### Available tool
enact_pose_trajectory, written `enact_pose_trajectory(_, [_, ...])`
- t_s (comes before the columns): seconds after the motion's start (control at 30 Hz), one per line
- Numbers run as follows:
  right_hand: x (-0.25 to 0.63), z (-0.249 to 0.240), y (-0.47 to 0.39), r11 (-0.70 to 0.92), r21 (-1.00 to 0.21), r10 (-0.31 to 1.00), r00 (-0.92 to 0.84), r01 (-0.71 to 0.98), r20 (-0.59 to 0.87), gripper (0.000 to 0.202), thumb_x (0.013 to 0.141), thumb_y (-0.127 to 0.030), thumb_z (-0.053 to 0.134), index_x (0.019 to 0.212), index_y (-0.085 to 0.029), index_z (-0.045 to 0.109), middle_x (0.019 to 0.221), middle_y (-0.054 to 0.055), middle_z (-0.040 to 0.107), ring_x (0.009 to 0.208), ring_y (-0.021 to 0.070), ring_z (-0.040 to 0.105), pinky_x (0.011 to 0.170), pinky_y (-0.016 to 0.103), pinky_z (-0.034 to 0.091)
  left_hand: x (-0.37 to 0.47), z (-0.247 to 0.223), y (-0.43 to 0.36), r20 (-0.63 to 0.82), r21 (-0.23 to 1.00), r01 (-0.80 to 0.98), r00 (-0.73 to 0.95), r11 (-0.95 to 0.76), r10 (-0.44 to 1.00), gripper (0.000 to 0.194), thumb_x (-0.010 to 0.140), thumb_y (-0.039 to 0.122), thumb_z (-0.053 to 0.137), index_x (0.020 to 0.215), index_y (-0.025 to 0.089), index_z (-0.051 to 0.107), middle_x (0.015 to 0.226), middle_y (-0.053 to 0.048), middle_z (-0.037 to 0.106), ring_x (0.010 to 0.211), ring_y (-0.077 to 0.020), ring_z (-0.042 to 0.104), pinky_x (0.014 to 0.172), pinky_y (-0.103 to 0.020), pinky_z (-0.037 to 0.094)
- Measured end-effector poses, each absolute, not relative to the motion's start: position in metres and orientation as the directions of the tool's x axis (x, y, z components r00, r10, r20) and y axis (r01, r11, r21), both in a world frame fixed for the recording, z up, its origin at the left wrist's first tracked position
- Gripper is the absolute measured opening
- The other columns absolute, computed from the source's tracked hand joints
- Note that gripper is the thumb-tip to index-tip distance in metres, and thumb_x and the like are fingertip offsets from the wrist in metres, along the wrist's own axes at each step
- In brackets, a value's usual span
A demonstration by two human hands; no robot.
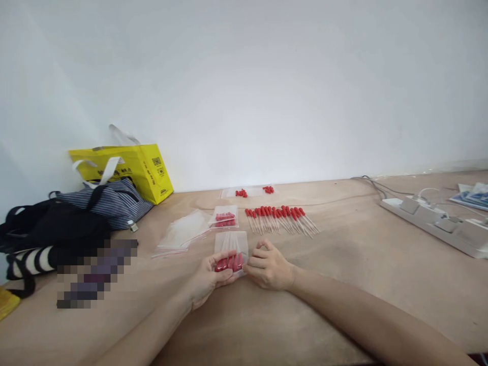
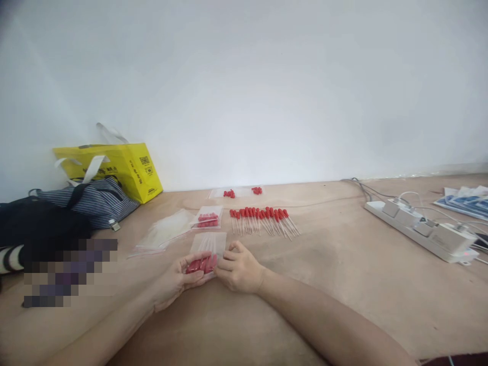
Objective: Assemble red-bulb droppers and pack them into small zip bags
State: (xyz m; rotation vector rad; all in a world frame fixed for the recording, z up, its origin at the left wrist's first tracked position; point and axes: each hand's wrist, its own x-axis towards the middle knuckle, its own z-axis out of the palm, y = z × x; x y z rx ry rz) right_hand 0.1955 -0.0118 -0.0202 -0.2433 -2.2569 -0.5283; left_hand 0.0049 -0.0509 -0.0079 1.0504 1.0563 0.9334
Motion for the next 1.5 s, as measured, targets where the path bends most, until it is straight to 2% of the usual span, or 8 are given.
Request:
enact_pose_trajectory(0.23, [0.222,-0.024,-0.012,0.908,0.208,0.131,-0.718,0.363,0.684,0.018,0.080,-0.016,0.039,0.080,-0.015,0.057,0.062,0.001,0.052,0.060,0.0126,0.041,0.061,0.028,0.029,-0.023,0.021,-0.032,-0.028,0.991,0.136,0.191,0.001,0.981,0.060,0.055,0.032,0.074,0.110,0.019,0.054,0.101,-0.008,0.064,0.092,-0.0234,0.060,0.081,-0.038,0.049])
enact_pose_trajectory(0.57, [0.231,-0.025,-0.005,0.909,0.131,0.227,-0.735,0.395,0.639,0.021,0.080,-0.015,0.036,0.080,-0.015,0.057,0.065,0.003,0.051,0.057,0.0119,0.041,0.060,0.027,0.031,-0.024,0.046,0.086,-0.051,0.852,0.523,0.017,0.035,0.999,0.051,0.068,0.018,0.062,0.115,0.011,0.044,0.085,-0.010,0.065,0.078,-0.0167,0.064,0.071,-0.029,0.051])
enact_pose_trajectory(0.7, [0.231,-0.025,-0.006,0.914,0.119,0.231,-0.739,0.388,0.633,0.018,0.079,-0.016,0.038,0.079,-0.016,0.057,0.065,0.003,0.051,0.058,0.0119,0.041,0.060,0.026,0.032,-0.041,0.041,0.073,0.043,0.716,0.697,-0.100,0.040,0.994,0.061,0.062,0.038,0.065,0.113,0.009,0.048,0.084,-0.011,0.064,0.086,-0.0267,0.060,0.075,-0.039,0.046])
enact_pose_trajectory(0.8, [0.230,-0.025,-0.006,0.917,0.108,0.234,-0.736,0.384,0.635,0.018,0.079,-0.016,0.039,0.080,-0.016,0.057,0.065,0.002,0.050,0.057,0.0117,0.040,0.060,0.026,0.032,-0.066,0.031,0.051,0.164,0.585,0.811,-0.110,-0.007,0.980,0.068,0.058,0.047,0.063,0.115,0.014,0.048,0.109,-0.013,0.057,0.110,-0.0320,0.045,0.091,-0.042,0.035])
enact_pose_trajectory(0.87, [0.229,-0.026,-0.006,0.919,0.105,0.234,-0.739,0.381,0.631,0.017,0.079,-0.016,0.039,0.079,-0.016,0.057,0.066,0.002,0.051,0.057,0.0118,0.040,0.059,0.026,0.031,-0.080,0.022,0.039,0.212,0.295,0.950,0.042,-0.105,0.976,0.072,0.059,0.053,0.059,0.117,0.011,0.048,0.123,-0.017,0.047,0.118,-0.0331,0.036,0.096,-0.041,0.029])
enact_pose_trajectory(0.97, [0.229,-0.026,-0.005,0.918,0.104,0.240,-0.745,0.382,0.622,0.017,0.079,-0.016,0.040,0.080,-0.016,0.057,0.067,0.003,0.052,0.059,0.0121,0.042,0.060,0.027,0.031,-0.092,0.009,0.031,0.157,0.089,0.987,0.120,-0.135,0.980,0.060,0.075,0.049,0.039,0.116,0.006,0.049,0.125,-0.017,0.046,0.117,-0.0277,0.040,0.096,-0.035,0.030])
enact_pose_trajectory(1.3, [0.230,-0.026,-0.005,0.919,0.088,0.257,-0.753,0.385,0.605,0.020,0.080,-0.016,0.037,0.080,-0.015,0.057,0.069,0.004,0.054,0.060,0.0122,0.045,0.063,0.028,0.032,-0.075,0.021,0.004,0.213,-0.022,0.999,0.041,-0.037,0.976,0.048,0.086,0.029,0.018,0.078,0.013,0.062,0.083,-0.013,0.065,0.082,-0.0257,0.059,0.073,-0.034,0.042])
enact_pose_trajectory(1.5, [0.232,-0.027,-0.003,0.918,0.072,0.273,-0.754,0.390,0.597,0.018,0.079,-0.015,0.039,0.080,-0.016,0.057,0.070,0.004,0.054,0.062,0.0124,0.046,0.063,0.028,0.032,-0.057,0.013,-0.008,0.201,-0.210,0.978,0.064,-0.020,0.977,0.038,0.083,0.032,0.034,0.105,0.011,0.057,0.107,-0.016,0.058,0.099,-0.0275,0.052,0.079,-0.036,0.040])
